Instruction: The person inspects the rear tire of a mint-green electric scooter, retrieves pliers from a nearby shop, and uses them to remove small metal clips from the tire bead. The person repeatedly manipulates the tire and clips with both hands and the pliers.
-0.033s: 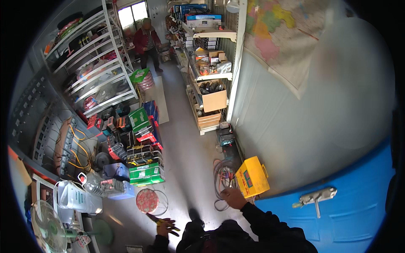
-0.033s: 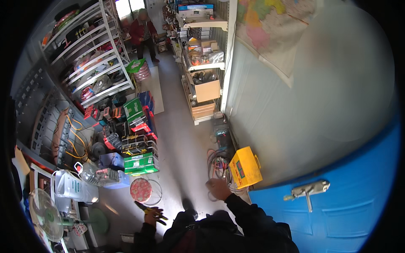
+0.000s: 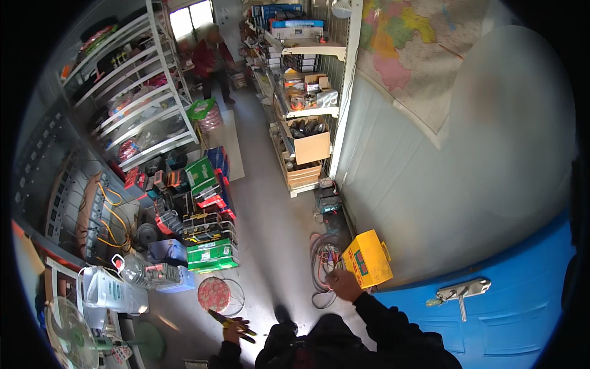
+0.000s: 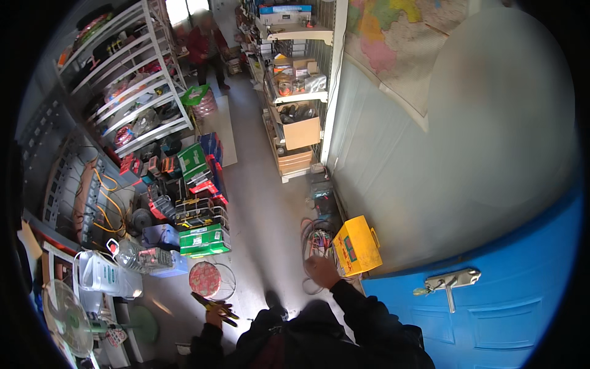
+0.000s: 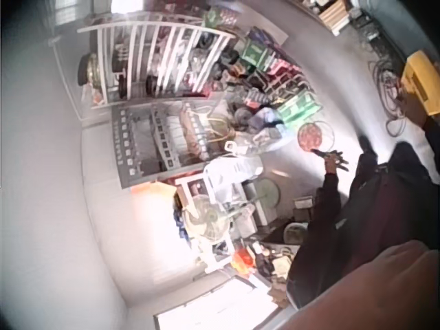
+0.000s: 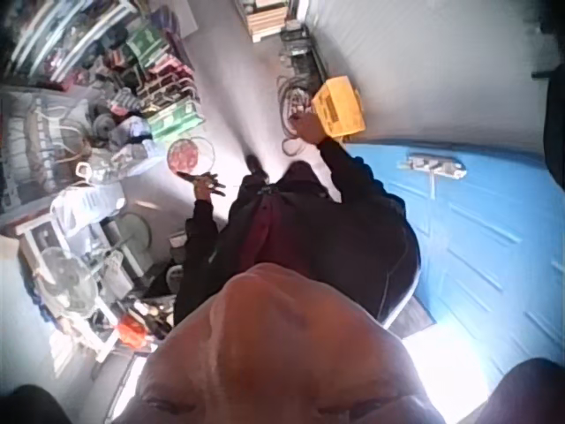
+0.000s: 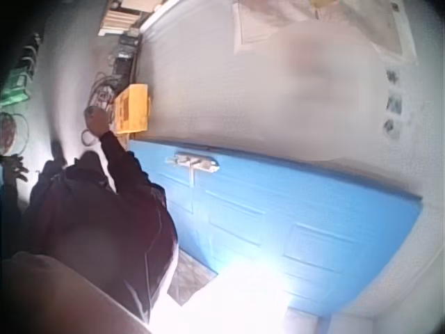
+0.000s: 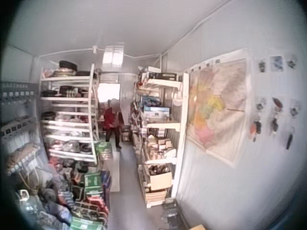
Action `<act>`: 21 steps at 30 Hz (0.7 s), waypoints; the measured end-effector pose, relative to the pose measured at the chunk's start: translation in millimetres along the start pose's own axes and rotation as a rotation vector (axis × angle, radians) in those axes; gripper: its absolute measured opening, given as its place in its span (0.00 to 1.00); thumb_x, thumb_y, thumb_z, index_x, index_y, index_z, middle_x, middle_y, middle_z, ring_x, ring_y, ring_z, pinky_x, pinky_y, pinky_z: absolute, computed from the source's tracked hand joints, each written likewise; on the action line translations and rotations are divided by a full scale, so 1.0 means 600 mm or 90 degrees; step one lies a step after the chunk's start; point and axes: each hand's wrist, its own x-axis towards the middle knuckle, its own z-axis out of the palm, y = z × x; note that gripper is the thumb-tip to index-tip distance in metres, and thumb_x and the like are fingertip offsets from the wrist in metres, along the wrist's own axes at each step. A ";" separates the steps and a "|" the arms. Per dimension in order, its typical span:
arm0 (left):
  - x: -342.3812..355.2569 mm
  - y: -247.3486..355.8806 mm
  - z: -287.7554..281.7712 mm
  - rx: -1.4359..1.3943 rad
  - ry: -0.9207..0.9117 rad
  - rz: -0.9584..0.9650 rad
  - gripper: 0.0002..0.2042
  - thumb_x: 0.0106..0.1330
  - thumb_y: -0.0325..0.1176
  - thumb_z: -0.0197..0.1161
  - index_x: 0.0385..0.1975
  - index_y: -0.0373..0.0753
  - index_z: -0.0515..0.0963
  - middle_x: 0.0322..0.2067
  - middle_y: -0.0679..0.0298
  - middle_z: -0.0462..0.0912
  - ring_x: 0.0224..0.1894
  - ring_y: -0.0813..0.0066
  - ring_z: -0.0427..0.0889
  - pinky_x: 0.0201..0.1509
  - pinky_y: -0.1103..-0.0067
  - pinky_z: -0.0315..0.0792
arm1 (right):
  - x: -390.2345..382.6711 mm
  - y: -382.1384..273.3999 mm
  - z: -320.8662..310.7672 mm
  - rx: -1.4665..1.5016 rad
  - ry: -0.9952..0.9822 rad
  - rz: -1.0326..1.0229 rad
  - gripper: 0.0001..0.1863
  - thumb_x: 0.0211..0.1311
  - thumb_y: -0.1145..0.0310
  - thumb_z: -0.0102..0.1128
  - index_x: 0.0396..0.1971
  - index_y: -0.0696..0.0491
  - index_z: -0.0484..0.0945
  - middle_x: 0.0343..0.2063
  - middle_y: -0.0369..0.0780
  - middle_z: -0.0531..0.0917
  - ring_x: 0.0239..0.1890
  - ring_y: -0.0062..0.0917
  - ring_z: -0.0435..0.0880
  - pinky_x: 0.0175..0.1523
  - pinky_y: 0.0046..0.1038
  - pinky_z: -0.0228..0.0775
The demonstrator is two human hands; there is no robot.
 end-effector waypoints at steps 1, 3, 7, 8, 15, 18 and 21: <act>0.050 0.022 -0.033 0.066 0.018 0.034 0.14 0.68 0.32 0.58 0.47 0.28 0.75 0.39 0.43 0.87 0.32 0.55 0.87 0.35 0.66 0.83 | 0.039 -0.006 -0.019 0.025 0.044 0.015 0.14 0.67 0.61 0.64 0.35 0.58 0.85 0.29 0.46 0.87 0.33 0.35 0.88 0.40 0.34 0.78; 0.144 0.066 -0.097 0.242 0.123 0.039 0.13 0.67 0.33 0.59 0.45 0.31 0.76 0.38 0.45 0.87 0.29 0.57 0.87 0.32 0.68 0.82 | 0.116 -0.026 -0.058 0.062 0.116 0.065 0.13 0.66 0.62 0.65 0.33 0.60 0.84 0.27 0.46 0.87 0.30 0.31 0.88 0.38 0.32 0.78; 0.276 0.137 -0.195 0.504 0.253 -0.061 0.11 0.67 0.34 0.60 0.43 0.34 0.77 0.37 0.49 0.86 0.28 0.58 0.86 0.31 0.69 0.81 | 0.297 -0.052 -0.098 0.176 0.214 0.053 0.14 0.66 0.63 0.68 0.31 0.61 0.82 0.24 0.44 0.87 0.27 0.22 0.85 0.34 0.28 0.76; 0.299 0.144 -0.209 0.552 0.258 -0.080 0.11 0.66 0.34 0.59 0.42 0.34 0.77 0.37 0.50 0.86 0.28 0.59 0.86 0.31 0.69 0.81 | 0.350 -0.048 -0.105 0.221 0.221 0.053 0.15 0.65 0.63 0.68 0.30 0.62 0.82 0.23 0.42 0.86 0.26 0.19 0.83 0.33 0.27 0.75; 0.436 0.161 -0.148 0.973 0.119 -0.137 0.09 0.66 0.34 0.57 0.38 0.36 0.77 0.35 0.54 0.85 0.28 0.60 0.85 0.30 0.67 0.79 | 0.764 0.024 -0.151 0.162 0.294 0.122 0.21 0.66 0.58 0.68 0.21 0.61 0.81 0.17 0.40 0.83 0.20 0.18 0.78 0.27 0.29 0.68; 0.506 0.197 -0.076 1.034 0.064 -0.112 0.08 0.66 0.35 0.56 0.36 0.37 0.77 0.34 0.56 0.85 0.27 0.61 0.85 0.30 0.67 0.78 | 0.971 0.040 -0.200 0.040 0.359 -0.008 0.20 0.65 0.56 0.68 0.25 0.60 0.83 0.18 0.44 0.84 0.20 0.25 0.81 0.29 0.32 0.72; 0.583 0.245 -0.026 1.046 0.035 -0.085 0.08 0.66 0.35 0.55 0.34 0.38 0.78 0.33 0.58 0.84 0.27 0.61 0.84 0.30 0.66 0.77 | 1.184 0.044 -0.271 -0.057 0.412 -0.116 0.15 0.63 0.58 0.68 0.35 0.57 0.86 0.26 0.46 0.87 0.27 0.38 0.86 0.35 0.37 0.77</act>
